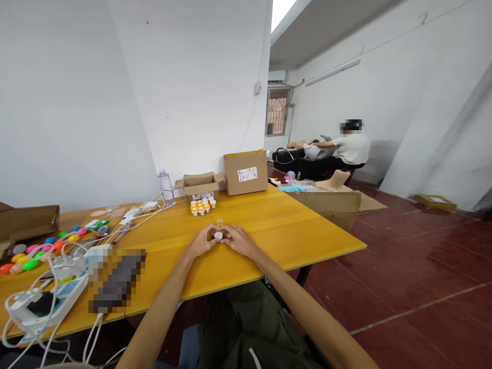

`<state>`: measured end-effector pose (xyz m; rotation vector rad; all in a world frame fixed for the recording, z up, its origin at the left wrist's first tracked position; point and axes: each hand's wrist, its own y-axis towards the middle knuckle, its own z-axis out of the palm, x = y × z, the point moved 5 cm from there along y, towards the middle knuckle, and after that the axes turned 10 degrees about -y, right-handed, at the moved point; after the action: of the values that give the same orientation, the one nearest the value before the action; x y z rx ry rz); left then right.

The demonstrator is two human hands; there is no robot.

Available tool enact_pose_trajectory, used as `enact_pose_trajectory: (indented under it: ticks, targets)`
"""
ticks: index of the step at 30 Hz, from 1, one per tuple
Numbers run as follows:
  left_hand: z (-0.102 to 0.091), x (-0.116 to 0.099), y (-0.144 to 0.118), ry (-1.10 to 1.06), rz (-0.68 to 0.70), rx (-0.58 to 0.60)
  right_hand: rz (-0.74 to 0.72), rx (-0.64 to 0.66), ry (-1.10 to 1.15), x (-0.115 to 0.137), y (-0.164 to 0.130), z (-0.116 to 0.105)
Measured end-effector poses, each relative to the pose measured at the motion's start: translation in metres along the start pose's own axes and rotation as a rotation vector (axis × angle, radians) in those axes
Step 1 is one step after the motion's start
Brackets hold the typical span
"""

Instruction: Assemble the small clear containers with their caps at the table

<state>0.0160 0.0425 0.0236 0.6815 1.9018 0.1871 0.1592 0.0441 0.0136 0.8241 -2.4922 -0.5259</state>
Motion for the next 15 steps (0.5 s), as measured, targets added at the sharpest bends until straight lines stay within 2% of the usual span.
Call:
enact_pose_trajectory:
  ticks: [15]
  targets:
    - [0.0005,-0.0077,-0.0011,0.094,0.035,0.008,0.022,-0.037,-0.007,0.0047,-0.0038,-0.0105]
